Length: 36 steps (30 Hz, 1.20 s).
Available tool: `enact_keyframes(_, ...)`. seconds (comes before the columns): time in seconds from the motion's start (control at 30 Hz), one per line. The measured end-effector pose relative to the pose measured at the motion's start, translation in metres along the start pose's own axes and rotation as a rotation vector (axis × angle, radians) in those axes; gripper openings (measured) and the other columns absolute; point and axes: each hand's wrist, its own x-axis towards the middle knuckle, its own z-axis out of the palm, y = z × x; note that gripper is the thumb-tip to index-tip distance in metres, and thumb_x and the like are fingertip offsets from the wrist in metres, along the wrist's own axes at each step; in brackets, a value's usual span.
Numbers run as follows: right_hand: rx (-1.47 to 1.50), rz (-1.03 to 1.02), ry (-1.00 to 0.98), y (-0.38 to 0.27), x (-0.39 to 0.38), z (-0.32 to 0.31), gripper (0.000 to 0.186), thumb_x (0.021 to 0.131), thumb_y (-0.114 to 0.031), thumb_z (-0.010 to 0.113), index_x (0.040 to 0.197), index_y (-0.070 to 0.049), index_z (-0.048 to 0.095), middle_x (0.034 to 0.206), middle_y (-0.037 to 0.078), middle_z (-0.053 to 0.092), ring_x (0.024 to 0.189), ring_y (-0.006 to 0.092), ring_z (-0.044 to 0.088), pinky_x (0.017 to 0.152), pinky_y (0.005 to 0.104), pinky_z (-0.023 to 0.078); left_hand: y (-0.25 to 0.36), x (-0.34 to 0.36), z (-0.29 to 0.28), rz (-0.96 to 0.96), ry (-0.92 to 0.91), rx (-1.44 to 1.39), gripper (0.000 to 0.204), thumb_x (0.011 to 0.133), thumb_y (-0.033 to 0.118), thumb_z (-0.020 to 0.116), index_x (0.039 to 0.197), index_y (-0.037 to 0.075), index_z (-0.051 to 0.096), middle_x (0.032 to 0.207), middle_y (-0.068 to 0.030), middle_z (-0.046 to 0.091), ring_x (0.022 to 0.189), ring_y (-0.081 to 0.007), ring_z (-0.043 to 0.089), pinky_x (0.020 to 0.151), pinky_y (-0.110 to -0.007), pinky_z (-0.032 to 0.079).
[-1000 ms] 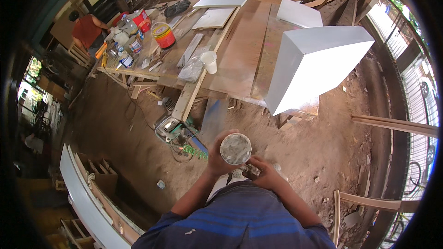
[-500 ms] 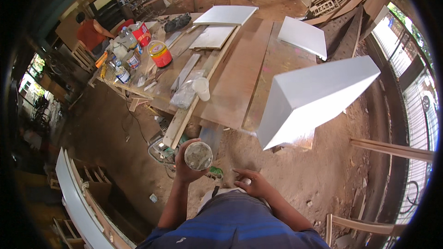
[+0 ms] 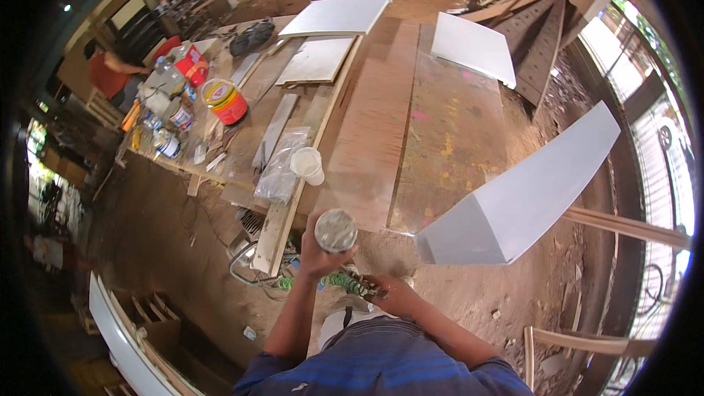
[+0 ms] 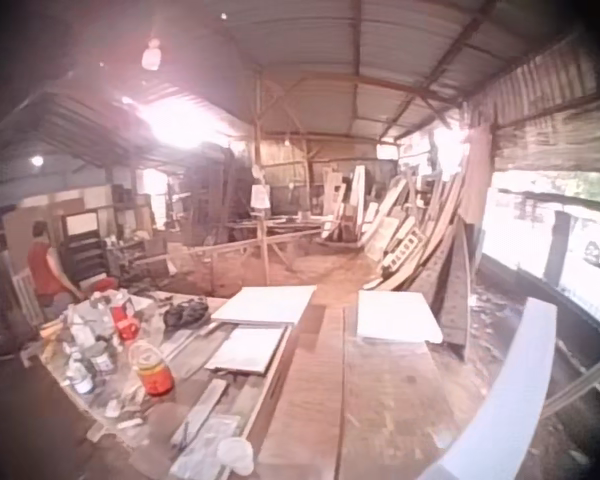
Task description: The person uses a spray gun to apply white paint to the edges and surfaces of wooden furniture components in a workshop.
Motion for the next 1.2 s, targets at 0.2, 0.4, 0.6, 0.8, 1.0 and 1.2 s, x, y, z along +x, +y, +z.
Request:
enact_keyframes(0.2, 0.089, 0.183, 0.052, -0.016, 0.017, 0.012, 0.057, 0.095, -0.037, 0.074, 0.142, -0.009, 0.061, 0.121, 0.019, 0.073, 0.102, 0.0307, 0.073, 0.091, 0.0401, 0.057, -0.056, 0.121, 0.023, -0.053, -0.313, -0.3, 0.068, 0.07, 0.004, 0.091, 0.127, 0.006, 0.055, 0.119, -0.0044, 0.068, 0.111, -0.0154, 0.064, 0.096, -0.032, 0.052)
enact_keyframes(0.4, -0.037, 0.171, 0.25, -0.001, 0.007, 0.024, 0.057, 0.095, -0.039, 0.073, 0.143, -0.011, 0.062, 0.12, 0.019, 0.073, 0.101, 0.0319, 0.073, 0.09, 0.0391, 0.057, -0.091, 0.202, 0.058, -0.152, -0.462, -0.465, 0.07, 0.072, -0.004, 0.088, 0.134, 0.004, 0.056, 0.12, -0.0047, 0.069, 0.11, -0.0155, 0.067, 0.095, -0.032, 0.056)
enact_keyframes(0.6, 0.099, 0.407, 0.324, 0.03, -0.017, 0.028, 0.058, 0.094, -0.045, 0.071, 0.144, -0.016, 0.062, 0.123, 0.019, 0.073, 0.104, 0.0323, 0.073, 0.092, 0.0423, 0.057, -0.119, 0.233, 0.085, -0.266, -0.494, -0.519, 0.066, 0.072, -0.002, 0.087, 0.133, 0.001, 0.062, 0.12, -0.0058, 0.072, 0.109, -0.0176, 0.069, 0.094, -0.034, 0.055)
enact_keyframes(0.8, 0.083, 0.374, 0.43, 0.054, -0.017, 0.037, 0.055, 0.095, -0.042, 0.072, 0.143, -0.017, 0.064, 0.121, 0.02, 0.074, 0.102, 0.0308, 0.073, 0.09, 0.0413, 0.057, -0.161, 0.235, 0.068, -0.278, -0.398, -0.44, 0.057, 0.077, 0.002, 0.087, 0.129, 0.001, 0.063, 0.115, -0.0061, 0.073, 0.104, -0.0172, 0.069, 0.086, -0.032, 0.057)
enact_keyframes(1.0, 0.034, 0.338, 0.463, 0.076, -0.023, 0.036, 0.056, 0.097, -0.045, 0.07, 0.144, -0.015, 0.062, 0.125, 0.02, 0.071, 0.105, 0.0316, 0.072, 0.091, 0.0424, 0.057, -0.156, 0.218, 0.088, -0.109, -0.327, -0.267, 0.064, 0.073, 0.015, 0.094, 0.127, 0.002, 0.061, 0.113, -0.0072, 0.072, 0.101, -0.0188, 0.069, 0.088, -0.036, 0.056)
enact_keyframes(1.2, 0.073, 0.385, 0.379, 0.068, -0.007, 0.011, 0.056, 0.098, -0.045, 0.07, 0.145, -0.016, 0.062, 0.13, 0.02, 0.069, 0.105, 0.0316, 0.072, 0.093, 0.0413, 0.057, -0.158, 0.212, 0.063, -0.075, -0.189, -0.005, 0.081, 0.069, 0.023, 0.097, 0.136, 0.003, 0.055, 0.121, -0.0124, 0.069, 0.109, -0.0238, 0.068, 0.094, -0.039, 0.054)
